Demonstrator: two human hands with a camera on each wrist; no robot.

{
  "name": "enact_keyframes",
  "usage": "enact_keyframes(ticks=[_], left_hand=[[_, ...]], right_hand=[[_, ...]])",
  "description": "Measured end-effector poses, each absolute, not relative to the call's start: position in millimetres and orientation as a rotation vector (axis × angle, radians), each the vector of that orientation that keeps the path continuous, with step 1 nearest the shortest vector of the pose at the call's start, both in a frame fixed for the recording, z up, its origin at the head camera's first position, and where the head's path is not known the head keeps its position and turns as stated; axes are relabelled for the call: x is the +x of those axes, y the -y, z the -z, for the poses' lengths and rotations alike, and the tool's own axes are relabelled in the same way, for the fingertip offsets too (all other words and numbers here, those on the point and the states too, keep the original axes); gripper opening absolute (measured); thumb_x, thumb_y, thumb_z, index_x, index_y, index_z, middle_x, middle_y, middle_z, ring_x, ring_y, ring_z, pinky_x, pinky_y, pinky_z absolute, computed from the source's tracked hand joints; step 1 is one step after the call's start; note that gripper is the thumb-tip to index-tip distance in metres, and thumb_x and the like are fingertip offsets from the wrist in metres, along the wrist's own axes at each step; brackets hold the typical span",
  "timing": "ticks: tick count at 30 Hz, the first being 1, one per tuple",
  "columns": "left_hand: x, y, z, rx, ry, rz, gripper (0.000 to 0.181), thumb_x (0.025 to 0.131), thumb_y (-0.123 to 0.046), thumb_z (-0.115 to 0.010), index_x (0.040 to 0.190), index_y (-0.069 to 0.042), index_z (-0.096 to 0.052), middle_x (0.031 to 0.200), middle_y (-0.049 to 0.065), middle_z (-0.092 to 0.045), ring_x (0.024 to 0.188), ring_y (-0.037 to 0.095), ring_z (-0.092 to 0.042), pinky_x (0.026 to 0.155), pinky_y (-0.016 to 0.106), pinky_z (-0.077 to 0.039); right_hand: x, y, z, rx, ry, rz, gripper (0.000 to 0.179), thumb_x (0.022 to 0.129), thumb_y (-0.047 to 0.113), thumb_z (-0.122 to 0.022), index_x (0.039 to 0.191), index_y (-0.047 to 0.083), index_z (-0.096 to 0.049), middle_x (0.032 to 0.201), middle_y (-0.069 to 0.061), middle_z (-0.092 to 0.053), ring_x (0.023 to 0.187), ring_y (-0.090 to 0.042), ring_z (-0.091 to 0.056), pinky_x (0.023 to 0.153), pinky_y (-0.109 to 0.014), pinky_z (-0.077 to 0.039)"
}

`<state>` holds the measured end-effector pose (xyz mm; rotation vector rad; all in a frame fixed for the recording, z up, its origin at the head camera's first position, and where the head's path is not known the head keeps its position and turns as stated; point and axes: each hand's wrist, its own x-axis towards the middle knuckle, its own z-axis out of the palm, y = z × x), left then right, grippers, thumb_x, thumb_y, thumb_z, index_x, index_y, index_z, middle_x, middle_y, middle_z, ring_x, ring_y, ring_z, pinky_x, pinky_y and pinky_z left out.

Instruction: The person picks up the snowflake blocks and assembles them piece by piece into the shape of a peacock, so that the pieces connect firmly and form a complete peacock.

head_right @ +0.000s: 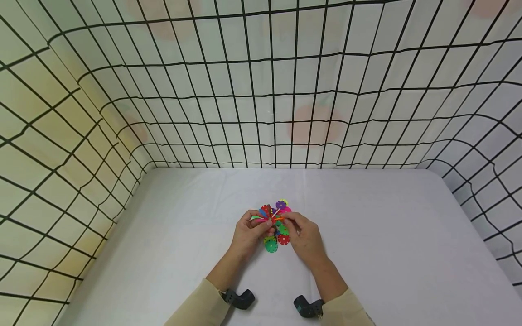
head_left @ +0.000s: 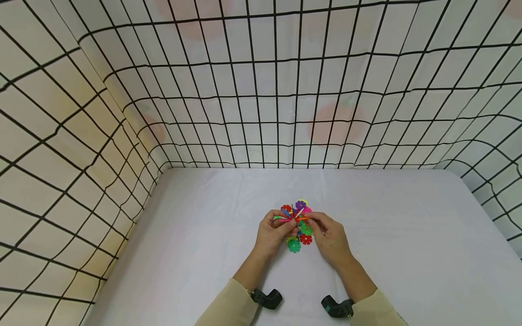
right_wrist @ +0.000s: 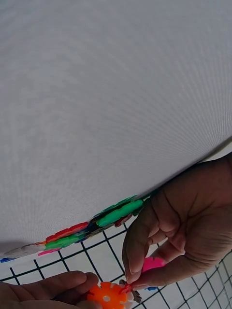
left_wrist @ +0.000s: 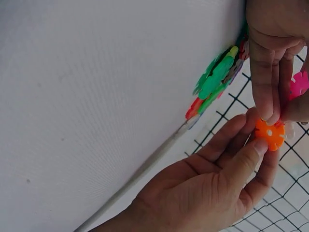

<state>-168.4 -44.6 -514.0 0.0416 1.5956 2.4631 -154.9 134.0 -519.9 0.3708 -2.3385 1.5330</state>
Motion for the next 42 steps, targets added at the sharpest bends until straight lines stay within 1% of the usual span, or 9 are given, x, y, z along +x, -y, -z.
enact_keyframes(ticks=[8,13,19,25,28,31,35,39,42], left_hand=[[-169.7,45.8,514.5,0.045,-1.602,-2.436,0.023,0.094,0.006,-0.066,0.105,-0.010,-0.053,0.078,-0.005,-0.074,0.067,0.007,-0.073,0.066,0.023,-0.062],[-170.8,46.6,515.7,0.052,-1.606,-2.420,0.023,0.093,0.005,-0.067,0.107,-0.007,-0.053,0.079,-0.004,-0.075,0.067,0.007,-0.073,0.066,0.023,-0.062],[-170.8,49.1,516.5,0.080,-1.653,-2.378,0.026,0.093,0.003,-0.070,0.111,-0.002,-0.053,0.080,-0.002,-0.074,0.066,0.008,-0.072,0.066,0.024,-0.062],[-169.8,49.7,518.3,0.127,-1.674,-2.374,0.024,0.093,0.002,-0.070,0.111,-0.004,-0.054,0.082,0.000,-0.075,0.067,0.009,-0.072,0.068,0.024,-0.062],[-169.1,47.9,519.0,0.147,-1.693,-2.387,0.023,0.095,0.002,-0.068,0.112,-0.001,-0.052,0.087,0.000,-0.074,0.071,0.009,-0.073,0.071,0.024,-0.063],[-168.5,45.7,518.7,0.153,-1.726,-2.402,0.025,0.096,0.001,-0.067,0.115,0.006,-0.050,0.094,0.000,-0.070,0.080,0.008,-0.072,0.078,0.026,-0.063],[-168.5,43.5,517.6,0.087,-1.739,-2.422,0.026,0.096,0.001,-0.066,0.116,0.007,-0.050,0.100,0.005,-0.065,0.086,0.009,-0.073,0.082,0.027,-0.063],[-169.2,43.7,517.2,0.030,-1.680,-2.446,0.023,0.096,0.003,-0.064,0.114,0.001,-0.049,0.108,0.010,-0.062,0.082,0.010,-0.075,0.080,0.024,-0.062],[-170.0,44.4,517.0,0.041,-1.643,-2.454,0.022,0.097,0.004,-0.062,0.113,-0.001,-0.048,0.105,0.010,-0.066,0.079,0.010,-0.075,0.078,0.024,-0.062]], right_hand=[[-154.9,-134.9,519.5,0.384,2.325,-1.534,0.018,0.097,0.004,-0.066,0.112,0.009,-0.074,0.109,-0.010,-0.078,0.095,-0.023,-0.075,0.082,-0.007,-0.053],[-154.6,-135.4,518.4,0.363,2.340,-1.547,0.018,0.097,0.002,-0.066,0.110,0.009,-0.076,0.108,-0.010,-0.078,0.097,-0.022,-0.075,0.083,-0.007,-0.054],[-154.4,-134.9,518.4,0.357,2.353,-1.564,0.017,0.097,0.001,-0.065,0.108,0.008,-0.076,0.108,-0.010,-0.078,0.098,-0.025,-0.075,0.083,-0.008,-0.054],[-154.0,-134.2,516.8,0.351,2.373,-1.573,0.016,0.098,0.002,-0.064,0.108,0.008,-0.076,0.108,-0.011,-0.078,0.097,-0.027,-0.076,0.082,-0.008,-0.054],[-153.8,-134.5,515.3,0.324,2.420,-1.544,0.016,0.098,0.005,-0.066,0.110,0.010,-0.076,0.111,-0.009,-0.078,0.100,-0.026,-0.075,0.084,-0.015,-0.058],[-154.8,-134.8,515.2,0.257,2.529,-1.423,0.020,0.096,0.010,-0.069,0.116,0.011,-0.073,0.114,-0.008,-0.076,0.103,-0.025,-0.072,0.088,-0.030,-0.061],[-157.7,-135.9,516.3,0.140,2.731,-1.103,0.030,0.090,0.023,-0.078,0.116,0.011,-0.072,0.112,-0.008,-0.071,0.106,-0.026,-0.061,0.088,-0.046,-0.057],[-159.4,-136.2,516.4,0.087,2.863,-0.871,0.036,0.083,0.036,-0.083,0.107,0.010,-0.075,0.106,-0.009,-0.068,0.104,-0.029,-0.056,0.080,-0.043,-0.053],[-159.7,-136.0,515.4,0.082,2.879,-0.867,0.031,0.082,0.034,-0.084,0.099,0.009,-0.076,0.101,-0.010,-0.067,0.098,-0.028,-0.055,0.073,-0.036,-0.049]])
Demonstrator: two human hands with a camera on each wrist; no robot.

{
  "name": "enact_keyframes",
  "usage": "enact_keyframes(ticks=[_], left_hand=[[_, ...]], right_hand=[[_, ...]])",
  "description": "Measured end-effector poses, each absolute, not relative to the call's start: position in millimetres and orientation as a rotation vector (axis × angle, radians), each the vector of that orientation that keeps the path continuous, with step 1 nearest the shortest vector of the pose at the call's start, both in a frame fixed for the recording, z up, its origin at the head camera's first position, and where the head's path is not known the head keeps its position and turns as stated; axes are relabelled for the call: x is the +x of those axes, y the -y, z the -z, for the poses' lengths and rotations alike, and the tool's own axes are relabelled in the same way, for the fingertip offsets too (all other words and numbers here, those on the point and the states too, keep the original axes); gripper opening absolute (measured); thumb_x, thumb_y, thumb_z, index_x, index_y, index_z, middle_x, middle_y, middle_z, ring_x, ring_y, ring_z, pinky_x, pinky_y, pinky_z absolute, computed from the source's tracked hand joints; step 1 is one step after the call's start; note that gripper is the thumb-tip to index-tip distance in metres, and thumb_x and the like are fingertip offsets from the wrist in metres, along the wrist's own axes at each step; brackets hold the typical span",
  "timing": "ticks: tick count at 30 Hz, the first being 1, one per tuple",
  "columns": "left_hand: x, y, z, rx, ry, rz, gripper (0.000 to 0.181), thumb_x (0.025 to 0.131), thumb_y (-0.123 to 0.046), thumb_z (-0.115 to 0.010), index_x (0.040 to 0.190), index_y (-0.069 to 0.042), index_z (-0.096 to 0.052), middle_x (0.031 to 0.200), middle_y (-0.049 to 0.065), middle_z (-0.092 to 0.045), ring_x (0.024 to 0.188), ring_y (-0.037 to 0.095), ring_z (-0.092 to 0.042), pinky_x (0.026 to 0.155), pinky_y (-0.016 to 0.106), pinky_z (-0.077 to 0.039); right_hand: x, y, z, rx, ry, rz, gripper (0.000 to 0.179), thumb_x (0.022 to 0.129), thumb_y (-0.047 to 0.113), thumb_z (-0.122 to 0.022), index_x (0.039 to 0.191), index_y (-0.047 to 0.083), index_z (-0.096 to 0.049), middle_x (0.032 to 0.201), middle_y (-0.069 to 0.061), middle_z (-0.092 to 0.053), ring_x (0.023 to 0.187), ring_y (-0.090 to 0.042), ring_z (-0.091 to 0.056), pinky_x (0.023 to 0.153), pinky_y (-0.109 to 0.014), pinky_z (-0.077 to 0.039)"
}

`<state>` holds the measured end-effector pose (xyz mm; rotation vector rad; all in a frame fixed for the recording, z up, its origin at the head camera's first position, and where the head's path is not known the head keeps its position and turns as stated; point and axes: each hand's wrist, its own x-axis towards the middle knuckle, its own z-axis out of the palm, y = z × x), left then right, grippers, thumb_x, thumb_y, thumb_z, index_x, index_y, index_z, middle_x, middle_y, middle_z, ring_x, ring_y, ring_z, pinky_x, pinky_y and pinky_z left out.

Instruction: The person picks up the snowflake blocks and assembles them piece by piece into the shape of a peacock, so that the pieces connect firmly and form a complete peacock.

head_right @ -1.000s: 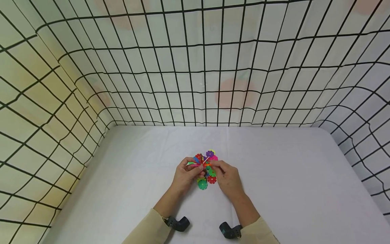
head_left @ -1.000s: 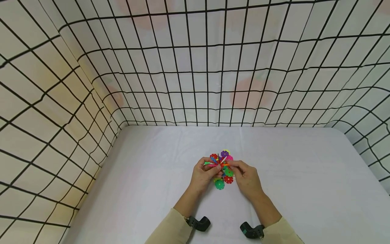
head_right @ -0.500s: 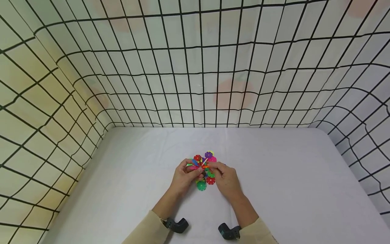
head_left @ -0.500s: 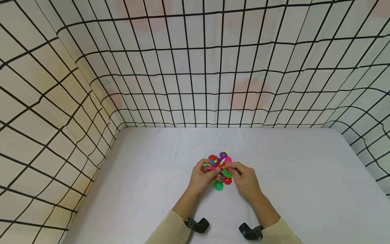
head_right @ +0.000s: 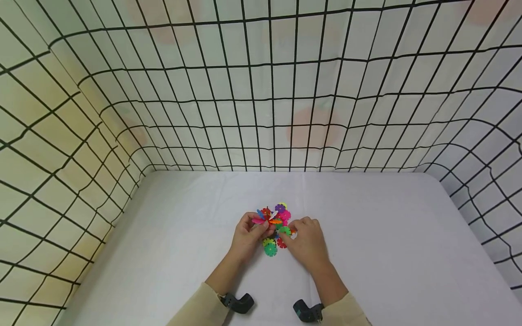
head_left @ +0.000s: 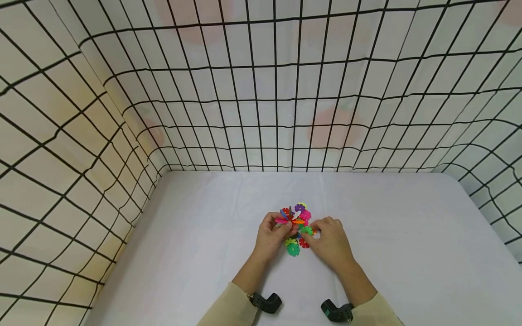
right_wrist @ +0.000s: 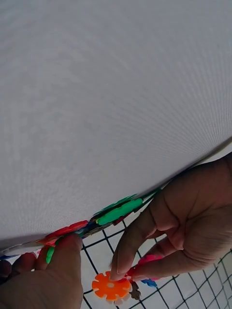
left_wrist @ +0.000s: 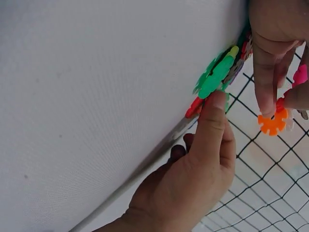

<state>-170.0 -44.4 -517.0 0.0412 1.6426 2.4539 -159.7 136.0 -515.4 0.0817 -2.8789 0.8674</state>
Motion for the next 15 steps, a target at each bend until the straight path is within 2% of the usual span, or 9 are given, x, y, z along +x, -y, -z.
enact_keyframes(ticks=[2,4,9,11,15], left_hand=[[-170.4,45.1,517.3,0.051,-1.631,-2.451,0.024,0.098,0.003,-0.061,0.115,-0.003,-0.046,0.100,0.007,-0.070,0.077,0.010,-0.075,0.077,0.025,-0.063],[-170.4,45.6,518.0,0.064,-1.624,-2.449,0.031,0.098,0.003,-0.061,0.122,-0.003,-0.043,0.098,0.004,-0.071,0.077,0.011,-0.075,0.076,0.026,-0.063],[-169.0,46.3,520.8,0.134,-1.655,-2.420,0.056,0.097,0.006,-0.058,0.148,-0.002,-0.035,0.114,0.005,-0.066,0.077,0.011,-0.075,0.075,0.028,-0.064],[-168.7,46.0,521.1,0.163,-1.696,-2.393,0.056,0.095,0.008,-0.058,0.147,0.000,-0.039,0.114,0.006,-0.065,0.078,0.010,-0.073,0.076,0.027,-0.063],[-168.6,45.9,521.3,0.188,-1.788,-2.323,0.046,0.091,0.005,-0.066,0.135,0.004,-0.052,0.106,0.003,-0.066,0.084,0.009,-0.070,0.079,0.024,-0.062]], right_hand=[[-160.0,-135.6,514.9,0.082,2.873,-0.930,0.026,0.084,0.031,-0.083,0.097,0.010,-0.076,0.097,-0.008,-0.067,0.095,-0.025,-0.055,0.071,-0.033,-0.047],[-160.0,-135.4,514.9,0.076,2.850,-1.039,0.022,0.087,0.027,-0.082,0.098,0.009,-0.075,0.092,-0.006,-0.066,0.089,-0.022,-0.054,0.067,-0.029,-0.046],[-159.7,-135.5,515.6,-0.007,2.668,-1.338,0.020,0.095,0.022,-0.074,0.109,0.008,-0.073,0.091,-0.006,-0.067,0.079,-0.018,-0.057,0.063,-0.019,-0.050],[-159.0,-135.1,514.6,-0.053,2.558,-1.440,0.021,0.098,0.022,-0.071,0.114,0.007,-0.072,0.096,-0.008,-0.070,0.082,-0.017,-0.060,0.066,-0.016,-0.053],[-157.0,-132.9,509.1,-0.076,2.359,-1.617,0.025,0.099,0.022,-0.070,0.119,0.008,-0.071,0.104,-0.010,-0.072,0.087,-0.011,-0.063,0.075,-0.010,-0.054]])
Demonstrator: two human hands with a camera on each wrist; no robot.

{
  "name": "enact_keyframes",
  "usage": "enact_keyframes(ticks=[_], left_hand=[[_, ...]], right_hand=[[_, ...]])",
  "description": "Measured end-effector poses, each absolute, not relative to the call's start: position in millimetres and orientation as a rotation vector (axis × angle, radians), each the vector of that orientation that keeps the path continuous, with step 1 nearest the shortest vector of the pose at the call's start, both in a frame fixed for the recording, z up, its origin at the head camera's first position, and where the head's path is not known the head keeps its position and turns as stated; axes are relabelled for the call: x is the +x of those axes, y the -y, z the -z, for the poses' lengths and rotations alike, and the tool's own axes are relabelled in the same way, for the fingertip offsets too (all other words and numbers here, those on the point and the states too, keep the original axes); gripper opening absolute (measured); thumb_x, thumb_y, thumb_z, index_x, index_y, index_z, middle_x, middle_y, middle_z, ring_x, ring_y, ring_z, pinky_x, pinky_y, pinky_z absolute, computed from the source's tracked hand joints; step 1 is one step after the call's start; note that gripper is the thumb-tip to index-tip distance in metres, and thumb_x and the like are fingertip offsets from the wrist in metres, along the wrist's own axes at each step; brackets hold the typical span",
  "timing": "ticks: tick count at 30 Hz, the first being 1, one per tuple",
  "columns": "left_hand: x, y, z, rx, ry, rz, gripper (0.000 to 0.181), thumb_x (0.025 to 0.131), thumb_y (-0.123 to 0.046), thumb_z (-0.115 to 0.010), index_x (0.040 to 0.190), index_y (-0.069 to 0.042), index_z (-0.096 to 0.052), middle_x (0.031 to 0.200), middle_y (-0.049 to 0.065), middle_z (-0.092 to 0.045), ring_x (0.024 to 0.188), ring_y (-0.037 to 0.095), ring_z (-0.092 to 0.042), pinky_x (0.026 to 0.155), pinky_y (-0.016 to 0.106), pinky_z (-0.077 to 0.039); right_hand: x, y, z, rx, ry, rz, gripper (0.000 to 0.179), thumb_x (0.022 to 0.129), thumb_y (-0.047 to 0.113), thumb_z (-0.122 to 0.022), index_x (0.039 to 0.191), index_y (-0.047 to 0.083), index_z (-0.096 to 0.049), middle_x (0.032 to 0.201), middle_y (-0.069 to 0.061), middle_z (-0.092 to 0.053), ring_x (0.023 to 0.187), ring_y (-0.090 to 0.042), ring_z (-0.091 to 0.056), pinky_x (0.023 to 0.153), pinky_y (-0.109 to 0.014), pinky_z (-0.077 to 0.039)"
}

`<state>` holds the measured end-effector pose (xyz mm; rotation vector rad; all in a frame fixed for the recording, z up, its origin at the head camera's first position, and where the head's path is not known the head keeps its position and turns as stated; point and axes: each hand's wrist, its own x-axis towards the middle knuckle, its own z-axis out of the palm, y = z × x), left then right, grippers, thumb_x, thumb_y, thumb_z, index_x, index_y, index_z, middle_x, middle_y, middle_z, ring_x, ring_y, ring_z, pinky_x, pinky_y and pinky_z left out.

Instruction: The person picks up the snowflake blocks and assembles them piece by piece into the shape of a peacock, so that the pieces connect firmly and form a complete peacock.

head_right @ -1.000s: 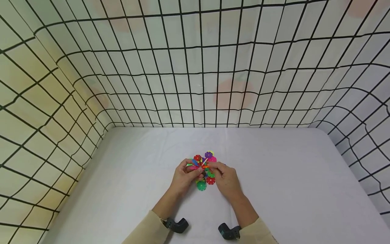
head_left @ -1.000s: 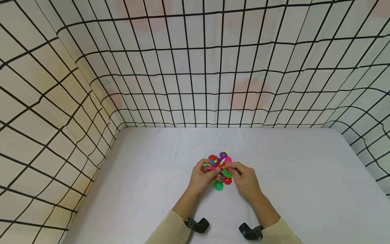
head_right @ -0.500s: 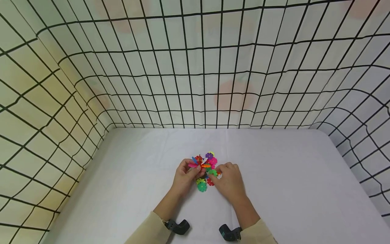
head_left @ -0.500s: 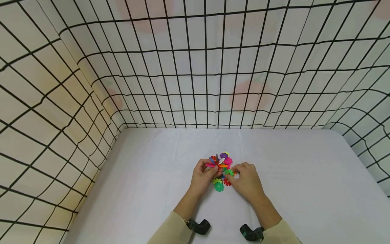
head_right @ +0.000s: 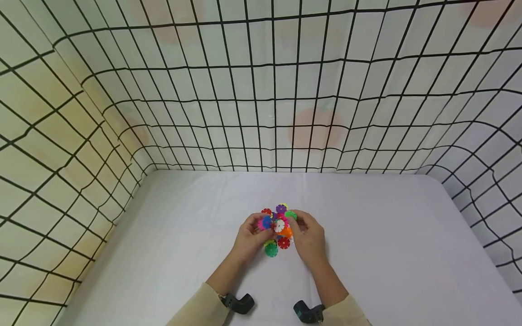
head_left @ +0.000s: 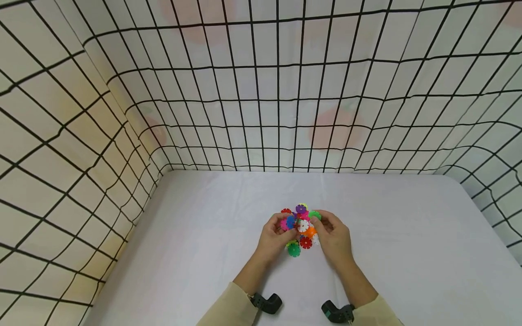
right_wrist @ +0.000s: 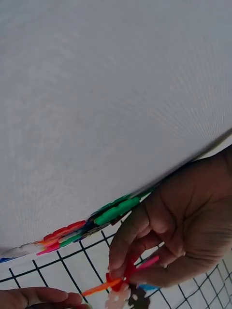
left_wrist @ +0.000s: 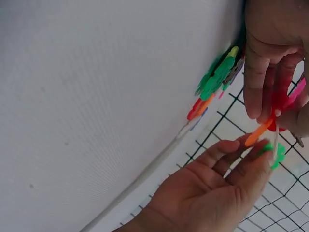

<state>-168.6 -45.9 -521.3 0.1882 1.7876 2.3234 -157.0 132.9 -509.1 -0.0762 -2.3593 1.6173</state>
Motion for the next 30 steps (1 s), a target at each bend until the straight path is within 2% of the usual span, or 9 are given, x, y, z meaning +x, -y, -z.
enact_keyframes(ticks=[4,8,12,17,19,24,30], left_hand=[[-166.9,46.7,519.9,0.202,-1.861,-2.255,0.044,0.091,-0.004,-0.074,0.131,0.001,-0.056,0.104,-0.001,-0.066,0.089,0.008,-0.067,0.082,0.021,-0.061],[-165.9,47.2,518.3,0.232,-1.813,-2.261,0.047,0.093,-0.009,-0.075,0.132,0.003,-0.054,0.106,-0.002,-0.065,0.090,0.008,-0.068,0.083,0.024,-0.062],[-165.8,47.2,517.9,0.256,-1.773,-2.280,0.048,0.093,-0.008,-0.074,0.133,0.004,-0.051,0.108,-0.001,-0.065,0.087,0.009,-0.071,0.084,0.028,-0.062],[-164.7,46.1,518.2,0.279,-1.906,-2.257,0.042,0.090,-0.004,-0.076,0.127,0.000,-0.055,0.107,0.005,-0.070,0.086,0.007,-0.069,0.080,0.021,-0.061],[-164.4,45.5,518.9,0.289,-1.984,-2.228,0.041,0.089,-0.005,-0.078,0.125,-0.002,-0.058,0.103,0.004,-0.069,0.083,0.005,-0.064,0.076,0.017,-0.059],[-164.4,44.9,519.9,0.303,-2.074,-2.184,0.040,0.088,-0.005,-0.079,0.124,-0.003,-0.062,0.093,-0.003,-0.062,0.078,0.006,-0.057,0.070,0.014,-0.054],[-165.0,45.9,520.6,0.314,-1.986,-2.242,0.039,0.090,-0.003,-0.076,0.125,0.002,-0.060,0.087,-0.005,-0.065,0.077,0.005,-0.063,0.071,0.016,-0.058]], right_hand=[[-154.6,-130.4,504.0,-0.034,2.259,-1.703,0.024,0.098,0.021,-0.070,0.118,0.008,-0.071,0.102,-0.010,-0.072,0.085,-0.005,-0.063,0.075,-0.010,-0.054],[-152.9,-128.9,501.3,-0.036,2.224,-1.743,0.022,0.098,0.017,-0.070,0.117,0.007,-0.071,0.101,-0.008,-0.071,0.083,-0.004,-0.063,0.074,-0.012,-0.055],[-152.3,-129.1,501.8,-0.020,2.223,-1.736,0.021,0.098,0.015,-0.070,0.117,0.006,-0.071,0.100,-0.009,-0.072,0.082,-0.003,-0.063,0.073,-0.012,-0.056],[-151.6,-131.1,503.5,0.052,2.238,-1.711,0.024,0.100,0.014,-0.066,0.122,0.006,-0.070,0.101,-0.009,-0.070,0.084,-0.004,-0.062,0.073,-0.012,-0.055],[-151.2,-131.7,503.9,0.066,2.265,-1.693,0.026,0.101,0.016,-0.065,0.125,0.008,-0.070,0.105,-0.009,-0.070,0.086,-0.004,-0.061,0.074,-0.012,-0.054],[-150.9,-132.6,503.8,0.090,2.322,-1.681,0.028,0.104,0.019,-0.060,0.130,0.011,-0.068,0.116,-0.009,-0.071,0.091,-0.002,-0.060,0.077,-0.011,-0.053],[-152.9,-132.2,504.8,0.120,2.278,-1.766,0.029,0.105,0.019,-0.058,0.129,0.006,-0.066,0.110,-0.012,-0.072,0.088,-0.001,-0.065,0.079,-0.017,-0.058]])
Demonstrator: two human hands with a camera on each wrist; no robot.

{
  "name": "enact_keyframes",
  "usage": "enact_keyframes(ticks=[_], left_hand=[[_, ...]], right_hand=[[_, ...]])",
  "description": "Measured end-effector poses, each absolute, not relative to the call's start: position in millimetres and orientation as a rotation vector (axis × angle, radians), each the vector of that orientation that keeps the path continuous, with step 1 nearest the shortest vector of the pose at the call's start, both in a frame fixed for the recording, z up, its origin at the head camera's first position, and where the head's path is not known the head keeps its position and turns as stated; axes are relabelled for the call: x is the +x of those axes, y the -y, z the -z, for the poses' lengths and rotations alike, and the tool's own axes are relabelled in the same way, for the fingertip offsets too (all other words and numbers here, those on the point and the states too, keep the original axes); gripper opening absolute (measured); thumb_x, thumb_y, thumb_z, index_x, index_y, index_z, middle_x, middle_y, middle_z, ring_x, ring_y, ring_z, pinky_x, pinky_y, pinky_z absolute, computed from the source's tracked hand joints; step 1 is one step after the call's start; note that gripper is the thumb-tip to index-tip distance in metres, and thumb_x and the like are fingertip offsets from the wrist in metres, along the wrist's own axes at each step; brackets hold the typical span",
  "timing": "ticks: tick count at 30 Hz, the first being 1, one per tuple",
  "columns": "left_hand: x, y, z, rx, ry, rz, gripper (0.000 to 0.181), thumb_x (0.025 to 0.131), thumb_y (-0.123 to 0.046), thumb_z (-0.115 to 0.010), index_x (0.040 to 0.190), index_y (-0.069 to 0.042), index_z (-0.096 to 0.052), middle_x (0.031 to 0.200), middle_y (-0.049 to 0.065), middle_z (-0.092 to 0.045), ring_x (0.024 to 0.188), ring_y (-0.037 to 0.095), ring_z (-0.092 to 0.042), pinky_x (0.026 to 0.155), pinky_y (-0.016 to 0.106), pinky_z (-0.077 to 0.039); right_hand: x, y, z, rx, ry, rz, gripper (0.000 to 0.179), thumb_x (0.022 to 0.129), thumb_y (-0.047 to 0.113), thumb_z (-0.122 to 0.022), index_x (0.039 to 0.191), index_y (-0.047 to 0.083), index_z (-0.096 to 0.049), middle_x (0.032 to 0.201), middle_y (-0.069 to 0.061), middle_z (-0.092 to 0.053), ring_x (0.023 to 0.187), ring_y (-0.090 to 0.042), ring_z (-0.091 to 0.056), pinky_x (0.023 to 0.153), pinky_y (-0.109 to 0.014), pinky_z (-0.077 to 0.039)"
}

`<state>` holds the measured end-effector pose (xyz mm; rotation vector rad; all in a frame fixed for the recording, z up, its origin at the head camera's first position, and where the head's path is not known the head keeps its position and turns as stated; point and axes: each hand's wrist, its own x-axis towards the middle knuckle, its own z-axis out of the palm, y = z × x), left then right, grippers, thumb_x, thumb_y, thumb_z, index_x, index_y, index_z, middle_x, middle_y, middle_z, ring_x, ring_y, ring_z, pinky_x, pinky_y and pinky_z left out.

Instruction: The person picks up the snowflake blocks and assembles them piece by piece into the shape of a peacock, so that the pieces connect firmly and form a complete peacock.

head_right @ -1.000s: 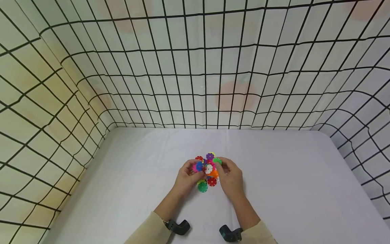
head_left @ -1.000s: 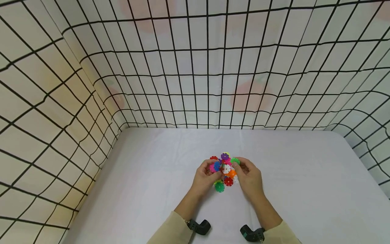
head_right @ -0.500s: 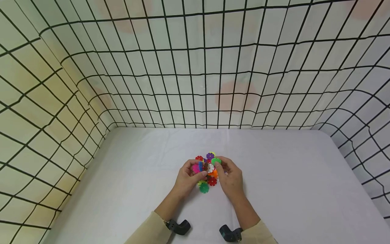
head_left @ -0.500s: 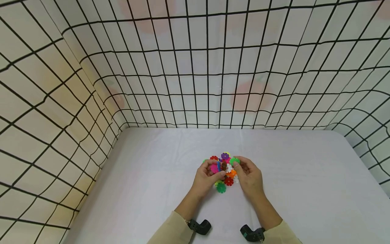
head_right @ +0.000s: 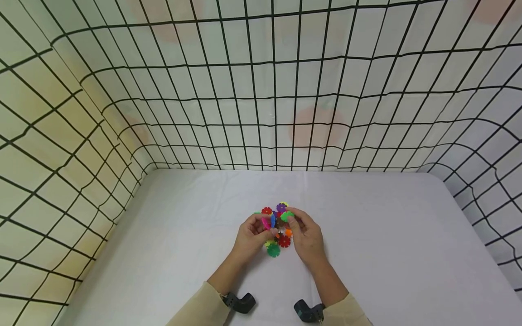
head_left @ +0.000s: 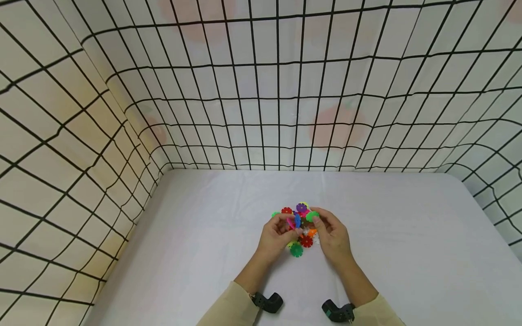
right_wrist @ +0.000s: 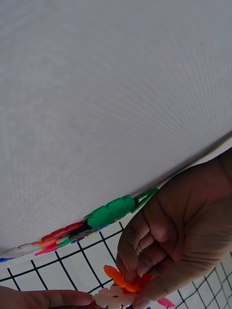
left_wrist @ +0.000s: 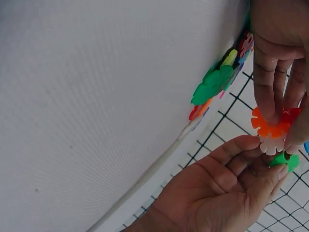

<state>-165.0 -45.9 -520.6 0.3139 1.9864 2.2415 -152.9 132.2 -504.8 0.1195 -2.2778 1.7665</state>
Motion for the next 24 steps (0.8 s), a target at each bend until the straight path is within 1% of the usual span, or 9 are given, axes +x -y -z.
enact_keyframes(ticks=[3,7,12,15,20,24], left_hand=[[-165.9,46.3,521.2,0.313,-1.937,-2.266,0.039,0.091,-0.002,-0.074,0.126,0.005,-0.058,0.087,-0.006,-0.065,0.077,0.005,-0.064,0.072,0.018,-0.059],[-166.6,46.9,521.6,0.328,-1.882,-2.288,0.042,0.091,-0.003,-0.075,0.127,0.007,-0.057,0.088,-0.006,-0.066,0.077,0.004,-0.066,0.073,0.020,-0.060],[-167.2,48.3,520.2,0.347,-1.831,-2.311,0.047,0.090,-0.009,-0.078,0.128,0.010,-0.057,0.092,-0.003,-0.069,0.078,0.005,-0.069,0.073,0.021,-0.061],[-167.1,48.8,519.0,0.351,-1.827,-2.297,0.047,0.090,-0.008,-0.078,0.128,0.010,-0.057,0.091,-0.004,-0.069,0.077,0.004,-0.069,0.073,0.021,-0.061],[-168.3,48.2,520.6,0.359,-1.807,-2.295,0.045,0.091,-0.007,-0.077,0.127,0.012,-0.057,0.091,-0.007,-0.071,0.076,0.004,-0.069,0.072,0.021,-0.061],[-168.5,48.4,521.4,0.354,-1.803,-2.302,0.042,0.092,0.000,-0.072,0.127,0.016,-0.055,0.091,-0.009,-0.072,0.076,0.003,-0.069,0.071,0.021,-0.061]], right_hand=[[-153.9,-132.1,505.3,0.106,2.246,-1.805,0.028,0.105,0.019,-0.058,0.127,0.003,-0.066,0.105,-0.015,-0.072,0.085,-0.002,-0.067,0.079,-0.018,-0.059],[-153.5,-132.0,504.0,0.049,2.234,-1.842,0.026,0.103,0.019,-0.061,0.123,0.003,-0.068,0.105,-0.017,-0.073,0.084,-0.004,-0.068,0.078,-0.017,-0.059],[-152.8,-132.7,501.4,0.002,2.226,-1.859,0.025,0.101,0.019,-0.065,0.120,0.003,-0.070,0.100,-0.015,-0.075,0.083,-0.005,-0.067,0.074,-0.018,-0.058],[-153.1,-133.1,501.8,-0.002,2.233,-1.859,0.025,0.101,0.019,-0.065,0.120,0.002,-0.070,0.099,-0.014,-0.076,0.082,-0.005,-0.067,0.073,-0.018,-0.058],[-153.2,-133.3,502.6,-0.011,2.294,-1.825,0.026,0.102,0.023,-0.065,0.120,0.004,-0.071,0.098,-0.016,-0.077,0.079,-0.004,-0.066,0.072,-0.023,-0.060],[-153.6,-132.9,502.7,-0.006,2.324,-1.824,0.030,0.102,0.024,-0.064,0.123,0.003,-0.071,0.106,-0.019,-0.077,0.085,0.002,-0.068,0.075,-0.018,-0.059]])
